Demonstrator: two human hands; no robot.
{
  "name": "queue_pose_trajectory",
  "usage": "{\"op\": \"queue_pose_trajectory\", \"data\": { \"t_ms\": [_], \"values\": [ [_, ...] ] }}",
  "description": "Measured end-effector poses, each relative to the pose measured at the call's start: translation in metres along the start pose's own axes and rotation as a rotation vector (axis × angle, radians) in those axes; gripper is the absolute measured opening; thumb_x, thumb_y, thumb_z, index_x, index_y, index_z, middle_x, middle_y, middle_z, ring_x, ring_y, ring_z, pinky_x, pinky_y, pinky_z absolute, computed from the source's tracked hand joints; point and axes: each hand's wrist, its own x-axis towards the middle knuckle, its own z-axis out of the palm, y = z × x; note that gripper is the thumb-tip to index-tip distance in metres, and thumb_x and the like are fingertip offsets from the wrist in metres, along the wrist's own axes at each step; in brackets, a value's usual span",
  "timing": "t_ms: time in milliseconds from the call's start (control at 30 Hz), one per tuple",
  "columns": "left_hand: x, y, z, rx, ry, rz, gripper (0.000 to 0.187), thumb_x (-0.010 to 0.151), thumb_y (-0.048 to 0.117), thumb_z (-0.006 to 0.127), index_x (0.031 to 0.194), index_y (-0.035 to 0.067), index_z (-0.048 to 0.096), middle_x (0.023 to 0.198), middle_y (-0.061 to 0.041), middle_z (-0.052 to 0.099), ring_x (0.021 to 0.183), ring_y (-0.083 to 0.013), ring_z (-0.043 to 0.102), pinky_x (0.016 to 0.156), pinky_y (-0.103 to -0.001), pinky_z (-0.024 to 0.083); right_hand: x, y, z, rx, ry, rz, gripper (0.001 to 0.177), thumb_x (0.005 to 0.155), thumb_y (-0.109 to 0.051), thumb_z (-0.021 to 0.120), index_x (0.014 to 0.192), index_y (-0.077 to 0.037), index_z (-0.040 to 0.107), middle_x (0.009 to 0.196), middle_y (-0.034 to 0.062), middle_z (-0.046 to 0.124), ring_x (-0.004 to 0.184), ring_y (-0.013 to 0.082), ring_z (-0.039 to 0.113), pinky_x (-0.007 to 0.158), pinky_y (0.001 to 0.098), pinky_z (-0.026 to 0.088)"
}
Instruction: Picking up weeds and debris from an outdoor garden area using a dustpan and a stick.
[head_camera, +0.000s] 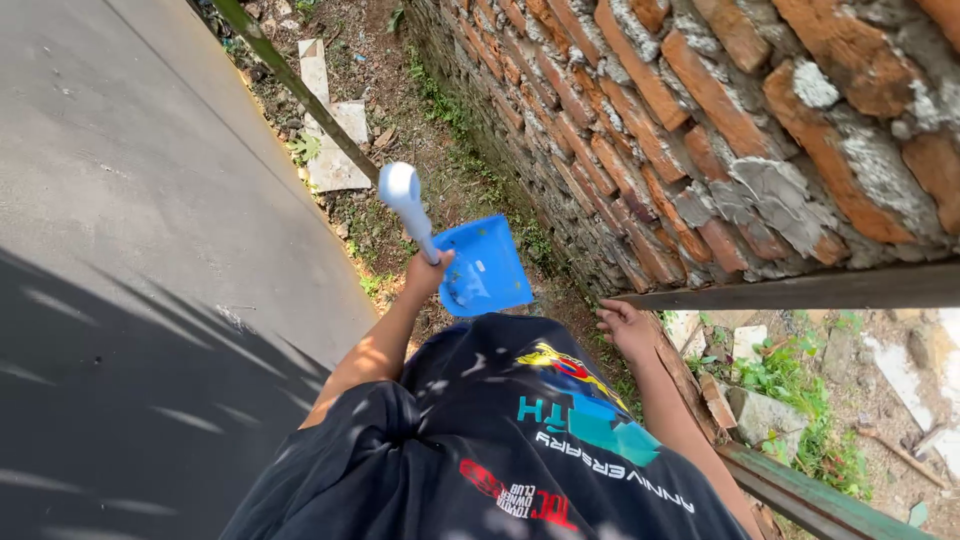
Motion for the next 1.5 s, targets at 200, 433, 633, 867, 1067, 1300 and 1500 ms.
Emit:
{"op": "queue_pose_trajectory", "data": {
  "t_ms": [200, 433, 633, 867, 1067, 1300, 1500],
  "values": [
    [-0.004, -0.006, -0.027, -0.031, 0.047, 0.007, 0.035, 0.087, 0.032, 0.080, 0.081, 0.007, 0.057, 0.073, -0.003, 0.065, 0.068, -0.0136, 0.062, 0.066, -0.035, 0.053, 0.044, -0.039, 0.005, 0.029, -0.079, 0.113, 0.033, 0.102, -0.019, 0.058, 0.134, -0.012, 0.064, 0.119, 0.0030, 0.073, 0.092, 0.0128, 0.067, 0.074, 0.0285, 0.054],
    [0.029, -0.002, -0.024, 0.022, 0.065, -0.150, 0.033, 0.092, 0.032, 0.077, 0.079, 0.007, 0.060, 0.072, -0.004, 0.063, 0.069, -0.0155, 0.058, 0.067, -0.035, 0.049, 0.104, -0.055, 0.025, 0.057, -0.186, 0.191, 0.032, 0.102, -0.017, 0.058, 0.133, -0.011, 0.064, 0.117, 0.0046, 0.073, 0.092, 0.0127, 0.068, 0.073, 0.0276, 0.054],
    [0.062, 0.022, -0.032, 0.020, 0.044, -0.286, 0.030, 0.094, 0.037, 0.073, 0.086, 0.009, 0.068, 0.076, -0.002, 0.066, 0.073, -0.0151, 0.061, 0.072, -0.035, 0.050, 0.132, -0.097, 0.062, 0.015, -0.220, 0.159, 0.033, 0.102, -0.016, 0.057, 0.133, -0.010, 0.064, 0.118, 0.0048, 0.074, 0.091, 0.0121, 0.068, 0.072, 0.0271, 0.053],
    [0.095, -0.007, -0.022, -0.101, 0.057, -0.249, 0.026, 0.093, 0.033, 0.076, 0.097, 0.008, 0.069, 0.089, -0.002, 0.070, 0.086, -0.0153, 0.064, 0.080, -0.034, 0.052, 0.174, -0.127, 0.077, -0.046, -0.331, 0.100, 0.032, 0.102, -0.016, 0.057, 0.132, -0.009, 0.064, 0.119, 0.0054, 0.075, 0.093, 0.0125, 0.070, 0.072, 0.0276, 0.054],
    [0.132, -0.009, -0.015, -0.031, 0.056, -0.282, 0.027, 0.093, 0.029, 0.074, 0.107, 0.008, 0.064, 0.091, -0.004, 0.069, 0.085, -0.0166, 0.065, 0.077, -0.036, 0.053, 0.230, -0.160, 0.096, -0.128, -0.434, 0.090, 0.032, 0.101, -0.016, 0.058, 0.132, -0.011, 0.065, 0.118, 0.0034, 0.074, 0.094, 0.0123, 0.070, 0.073, 0.0282, 0.055],
    [0.162, -0.009, -0.012, -0.016, 0.119, -0.310, 0.023, 0.091, 0.019, 0.075, 0.105, 0.007, 0.062, 0.088, -0.007, 0.068, 0.081, -0.0189, 0.066, 0.073, -0.037, 0.054, 0.306, -0.242, 0.140, -0.211, -0.573, -0.001, 0.033, 0.100, -0.020, 0.062, 0.132, -0.012, 0.065, 0.116, -0.0005, 0.074, 0.092, 0.0093, 0.069, 0.074, 0.0251, 0.052],
    [0.159, -0.063, 0.000, 0.111, 0.277, -0.297, 0.015, 0.085, 0.004, 0.072, 0.098, 0.009, 0.067, 0.086, -0.008, 0.069, 0.081, -0.0199, 0.066, 0.074, -0.036, 0.052, 0.374, -0.254, 0.166, -0.307, -0.647, -0.035, 0.033, 0.099, -0.020, 0.066, 0.131, -0.012, 0.068, 0.111, 0.0022, 0.074, 0.089, 0.0113, 0.067, 0.070, 0.0256, 0.052]
  ]
}}
